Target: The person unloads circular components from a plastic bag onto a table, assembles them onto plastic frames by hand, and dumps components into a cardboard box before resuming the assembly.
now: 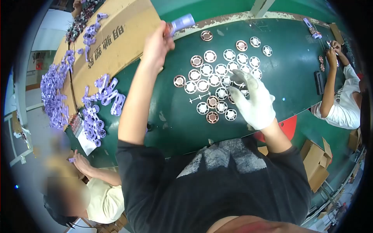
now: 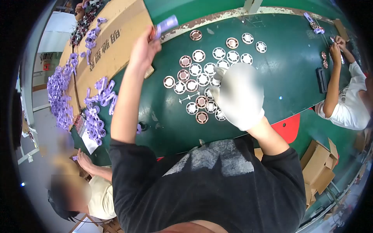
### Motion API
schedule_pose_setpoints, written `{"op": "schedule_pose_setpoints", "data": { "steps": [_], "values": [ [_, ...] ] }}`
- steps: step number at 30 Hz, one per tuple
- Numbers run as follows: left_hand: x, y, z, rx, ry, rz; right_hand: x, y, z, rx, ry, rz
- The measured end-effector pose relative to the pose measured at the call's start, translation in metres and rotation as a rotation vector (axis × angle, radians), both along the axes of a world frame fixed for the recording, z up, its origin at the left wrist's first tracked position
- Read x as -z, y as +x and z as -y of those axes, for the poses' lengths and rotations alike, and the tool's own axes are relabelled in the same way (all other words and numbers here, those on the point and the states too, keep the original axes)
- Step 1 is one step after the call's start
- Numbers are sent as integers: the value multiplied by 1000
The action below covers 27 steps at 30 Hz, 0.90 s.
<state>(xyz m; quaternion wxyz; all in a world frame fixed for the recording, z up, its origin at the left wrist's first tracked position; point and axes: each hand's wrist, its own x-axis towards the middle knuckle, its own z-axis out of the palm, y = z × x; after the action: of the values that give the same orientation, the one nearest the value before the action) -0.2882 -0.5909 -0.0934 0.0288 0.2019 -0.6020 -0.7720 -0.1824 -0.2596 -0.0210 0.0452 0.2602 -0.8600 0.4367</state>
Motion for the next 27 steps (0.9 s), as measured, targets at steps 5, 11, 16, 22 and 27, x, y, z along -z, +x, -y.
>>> {"op": "schedule_pose_setpoints", "data": {
  "steps": [5, 11, 16, 22, 27],
  "values": [
    [-12, -88, 0, -189, 231, -181, 0, 7, -14, -34, 29, 107],
    [-72, 54, -22, 231, -548, -54, 6, 11, -27, -38, 67, 218],
    [-91, 231, 16, 147, -1315, 287, 11, 13, -23, -271, 130, 13],
    [-70, 355, 19, 7, -1278, 610, 18, 25, 4, -284, 62, 449],
    [-45, 340, 6, -95, -1595, 273, 3, 27, 26, -498, 87, 388]
  ]
}}
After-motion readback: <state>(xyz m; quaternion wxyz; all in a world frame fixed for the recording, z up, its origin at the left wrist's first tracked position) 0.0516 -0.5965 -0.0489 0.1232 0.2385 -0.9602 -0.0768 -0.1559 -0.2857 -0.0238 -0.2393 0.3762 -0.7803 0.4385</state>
